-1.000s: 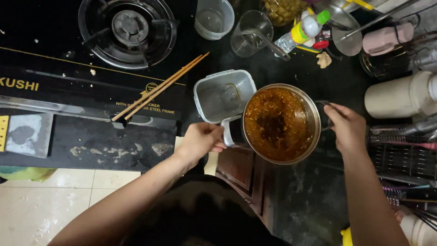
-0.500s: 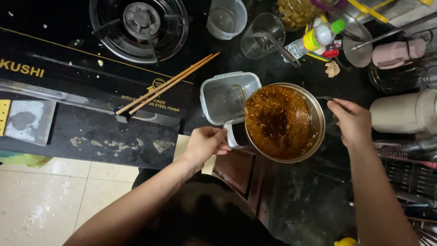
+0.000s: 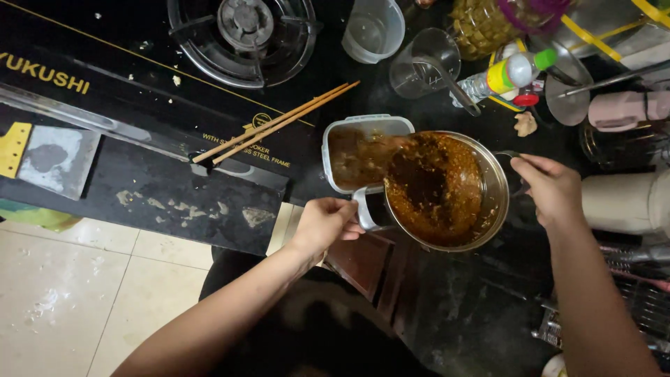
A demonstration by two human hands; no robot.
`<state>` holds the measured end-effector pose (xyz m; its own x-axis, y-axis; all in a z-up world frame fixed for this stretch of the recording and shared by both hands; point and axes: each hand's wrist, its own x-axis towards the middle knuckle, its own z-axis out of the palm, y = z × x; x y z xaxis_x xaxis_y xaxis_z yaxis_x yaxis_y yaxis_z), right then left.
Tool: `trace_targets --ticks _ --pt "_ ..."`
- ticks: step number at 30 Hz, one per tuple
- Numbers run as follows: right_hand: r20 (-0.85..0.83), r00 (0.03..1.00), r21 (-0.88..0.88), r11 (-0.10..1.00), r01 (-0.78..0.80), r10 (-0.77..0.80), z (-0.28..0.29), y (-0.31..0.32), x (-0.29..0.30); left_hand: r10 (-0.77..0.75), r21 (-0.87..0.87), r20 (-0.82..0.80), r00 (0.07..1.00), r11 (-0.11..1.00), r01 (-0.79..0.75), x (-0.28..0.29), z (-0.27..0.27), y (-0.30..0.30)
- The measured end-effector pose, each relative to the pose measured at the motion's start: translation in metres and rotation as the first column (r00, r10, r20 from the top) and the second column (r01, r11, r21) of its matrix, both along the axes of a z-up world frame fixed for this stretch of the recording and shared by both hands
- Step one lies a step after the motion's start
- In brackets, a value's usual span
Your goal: Pouring a red sauce into a pot and stirring it on a stove.
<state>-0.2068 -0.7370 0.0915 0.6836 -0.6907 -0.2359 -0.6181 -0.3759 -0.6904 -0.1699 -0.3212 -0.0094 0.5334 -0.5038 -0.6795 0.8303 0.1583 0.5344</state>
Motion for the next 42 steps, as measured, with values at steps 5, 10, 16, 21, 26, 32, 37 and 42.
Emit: trace_targets --ticks 5,10,16,21,26,32,37,42 --pt "-0.029 0.999 -0.029 0.999 -0.026 0.025 0.006 0.003 0.011 0.012 -0.013 -0.002 1.000 1.000 -0.012 -0.002 0.000 0.001" --pt "-0.017 0.999 -0.007 1.000 -0.028 0.028 0.003 -0.003 0.016 0.019 -0.017 -0.023 1.000 1.000 -0.020 -0.005 -0.004 -0.001" --pt "-0.025 0.997 -0.025 0.997 -0.077 0.076 0.012 -0.001 0.024 0.004 -0.007 -0.022 1.000 1.000 -0.004 -0.012 -0.002 -0.002" --pt "-0.102 0.993 -0.074 0.995 -0.068 0.060 0.026 0.005 0.030 -0.007 -0.009 -0.074 0.997 1.000 0.007 -0.018 -0.001 -0.005" --pt "-0.083 0.992 -0.063 0.993 -0.098 0.092 0.030 0.006 0.034 -0.023 -0.027 -0.073 0.997 0.999 0.021 -0.022 -0.003 -0.008" --pt "-0.080 0.987 -0.083 0.985 -0.149 0.143 0.031 -0.003 0.037 -0.058 -0.042 -0.103 0.993 0.998 0.054 -0.026 -0.003 -0.011" --pt "-0.041 0.972 -0.114 0.965 -0.236 0.233 0.031 -0.009 0.041 -0.063 -0.097 -0.109 0.992 0.994 0.053 -0.033 -0.012 -0.015" --pt "-0.031 0.968 -0.069 0.966 -0.249 0.247 0.029 -0.014 0.044 -0.087 -0.121 -0.138 0.987 0.990 0.071 -0.036 -0.020 -0.018"
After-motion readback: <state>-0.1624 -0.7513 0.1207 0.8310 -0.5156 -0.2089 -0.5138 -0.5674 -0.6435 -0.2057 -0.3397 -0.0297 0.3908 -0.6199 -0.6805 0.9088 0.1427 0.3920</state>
